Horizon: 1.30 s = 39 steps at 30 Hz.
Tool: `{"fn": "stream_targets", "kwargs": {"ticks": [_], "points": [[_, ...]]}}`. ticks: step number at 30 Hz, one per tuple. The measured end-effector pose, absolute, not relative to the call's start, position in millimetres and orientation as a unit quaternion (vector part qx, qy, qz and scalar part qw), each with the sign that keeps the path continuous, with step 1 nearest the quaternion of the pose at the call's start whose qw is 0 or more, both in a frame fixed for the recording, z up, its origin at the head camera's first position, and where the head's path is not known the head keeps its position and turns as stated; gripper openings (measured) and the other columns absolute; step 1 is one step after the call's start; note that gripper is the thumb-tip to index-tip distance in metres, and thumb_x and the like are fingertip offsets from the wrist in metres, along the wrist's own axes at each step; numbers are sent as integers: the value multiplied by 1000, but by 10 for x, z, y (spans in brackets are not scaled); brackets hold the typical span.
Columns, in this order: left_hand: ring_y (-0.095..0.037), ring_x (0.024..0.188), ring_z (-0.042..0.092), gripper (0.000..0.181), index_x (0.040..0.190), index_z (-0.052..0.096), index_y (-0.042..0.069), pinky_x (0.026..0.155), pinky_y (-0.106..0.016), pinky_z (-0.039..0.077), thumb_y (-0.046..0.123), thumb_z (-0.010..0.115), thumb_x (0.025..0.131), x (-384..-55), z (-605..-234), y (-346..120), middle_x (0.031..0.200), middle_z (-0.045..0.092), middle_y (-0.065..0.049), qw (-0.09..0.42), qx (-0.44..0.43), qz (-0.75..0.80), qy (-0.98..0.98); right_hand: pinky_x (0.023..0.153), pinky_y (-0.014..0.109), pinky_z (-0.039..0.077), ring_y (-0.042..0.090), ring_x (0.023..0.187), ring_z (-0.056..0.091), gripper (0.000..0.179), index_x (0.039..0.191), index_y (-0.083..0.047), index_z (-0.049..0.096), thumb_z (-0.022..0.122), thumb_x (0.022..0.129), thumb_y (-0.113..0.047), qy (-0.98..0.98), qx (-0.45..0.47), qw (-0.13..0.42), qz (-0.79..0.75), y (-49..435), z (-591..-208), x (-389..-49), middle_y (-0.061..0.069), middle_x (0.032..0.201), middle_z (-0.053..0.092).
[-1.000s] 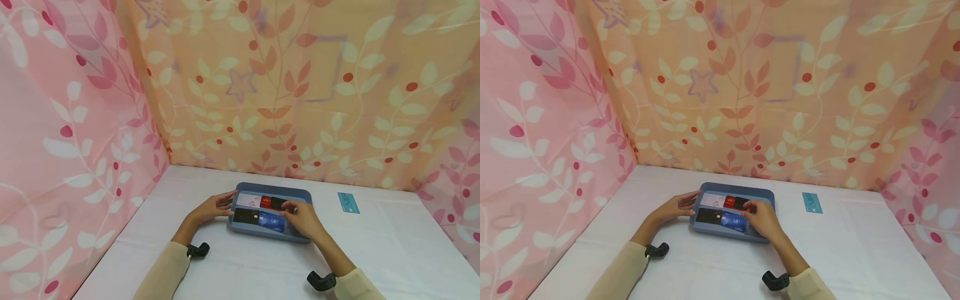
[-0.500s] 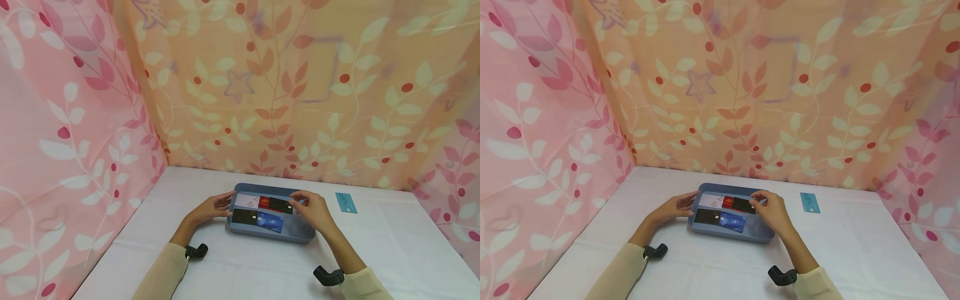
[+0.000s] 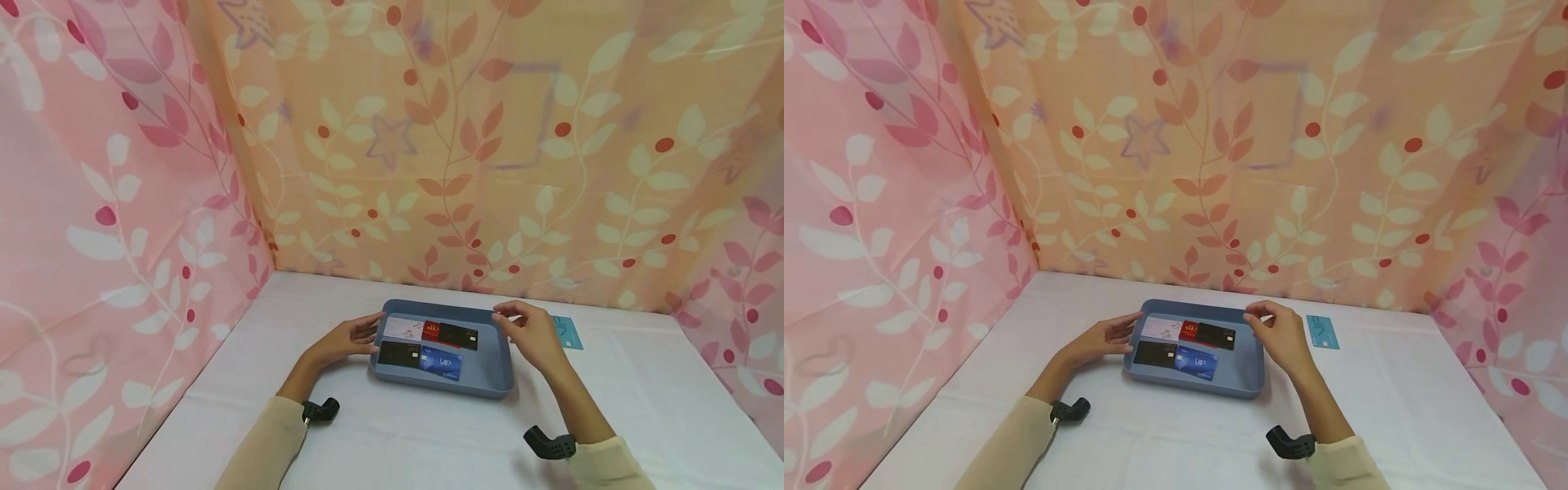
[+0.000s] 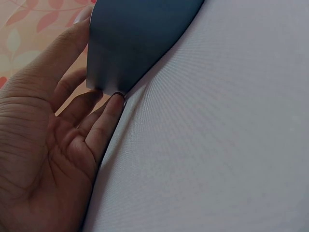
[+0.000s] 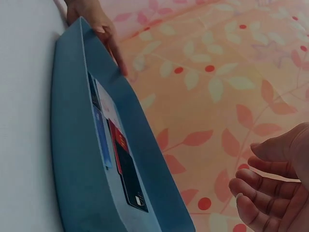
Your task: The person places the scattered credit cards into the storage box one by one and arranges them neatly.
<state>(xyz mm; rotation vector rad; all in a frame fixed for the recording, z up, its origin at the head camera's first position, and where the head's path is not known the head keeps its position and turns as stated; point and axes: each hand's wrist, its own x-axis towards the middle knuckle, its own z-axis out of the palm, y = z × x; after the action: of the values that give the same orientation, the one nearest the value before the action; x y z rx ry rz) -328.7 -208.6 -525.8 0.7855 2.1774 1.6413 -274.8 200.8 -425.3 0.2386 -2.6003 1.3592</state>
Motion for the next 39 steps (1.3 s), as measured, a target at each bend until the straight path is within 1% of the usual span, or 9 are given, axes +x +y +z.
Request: {"fn": "stream_targets", "kwargs": {"ticks": [3,8,14,18,25,30,34,37,39], "points": [[-32,147,36,82,160,34,15,113,-37,41,15,79,90,-3285,-5255,-2086,164,31,-7,154,270,574,757,60,26,59,22,70,68,28,117,-3,72,71,97,-22,-876,77,117,462,2075,-4243,-2765,17,106,71],[-27,148,37,82,159,36,20,116,-40,37,15,79,90,-3267,-5245,-2081,164,33,-2,156,257,567,767,56,26,59,14,65,67,27,115,-1,73,72,96,-19,-873,73,147,459,2184,-4208,-2782,19,104,72],[-26,148,37,81,159,36,22,117,-42,35,15,79,91,-3261,-5235,-2077,164,33,0,151,252,564,771,57,24,59,14,66,69,27,116,0,72,72,96,-19,-875,68,155,453,2300,-4165,-2795,21,105,73],[-26,148,37,81,159,36,22,117,-41,35,15,78,91,-3264,-5235,-2074,164,33,0,151,252,563,772,57,23,58,9,66,67,31,118,0,72,71,97,-23,-875,60,159,453,2400,-4181,-2814,22,107,72],[-26,148,37,82,159,36,20,117,-41,35,15,79,90,-3250,-5230,-2067,164,33,-1,155,252,566,770,58,22,58,22,76,72,39,123,3,69,68,99,-29,-887,33,159,431,2577,-4253,-2863,24,111,70],[-26,147,37,81,159,37,21,114,-38,39,14,79,90,-3246,-5238,-2073,164,33,-1,154,251,571,766,58,23,58,17,78,70,40,123,2,69,67,99,-31,-892,21,162,423,2651,-4291,-2878,24,112,70],[-27,148,37,81,159,37,21,114,-37,40,14,79,90,-3248,-5250,-2075,164,33,-1,155,249,571,767,69,24,52,31,91,71,40,123,2,69,67,99,-30,-900,11,175,399,2722,-4326,-2884,23,113,71],[-28,148,36,80,159,37,21,115,-38,38,13,78,91,-3256,-5261,-2079,164,32,-2,153,252,567,769,77,31,49,39,99,69,40,124,3,69,67,99,-29,-902,-1,186,389,2793,-4360,-2903,24,113,71],[-28,148,37,80,159,36,20,116,-39,37,13,78,91,-3261,-5263,-2083,164,32,-2,151,254,566,770,79,36,48,41,101,67,40,125,3,68,67,99,-28,-902,-12,186,389,2837,-4382,-2920,25,114,70]]}}
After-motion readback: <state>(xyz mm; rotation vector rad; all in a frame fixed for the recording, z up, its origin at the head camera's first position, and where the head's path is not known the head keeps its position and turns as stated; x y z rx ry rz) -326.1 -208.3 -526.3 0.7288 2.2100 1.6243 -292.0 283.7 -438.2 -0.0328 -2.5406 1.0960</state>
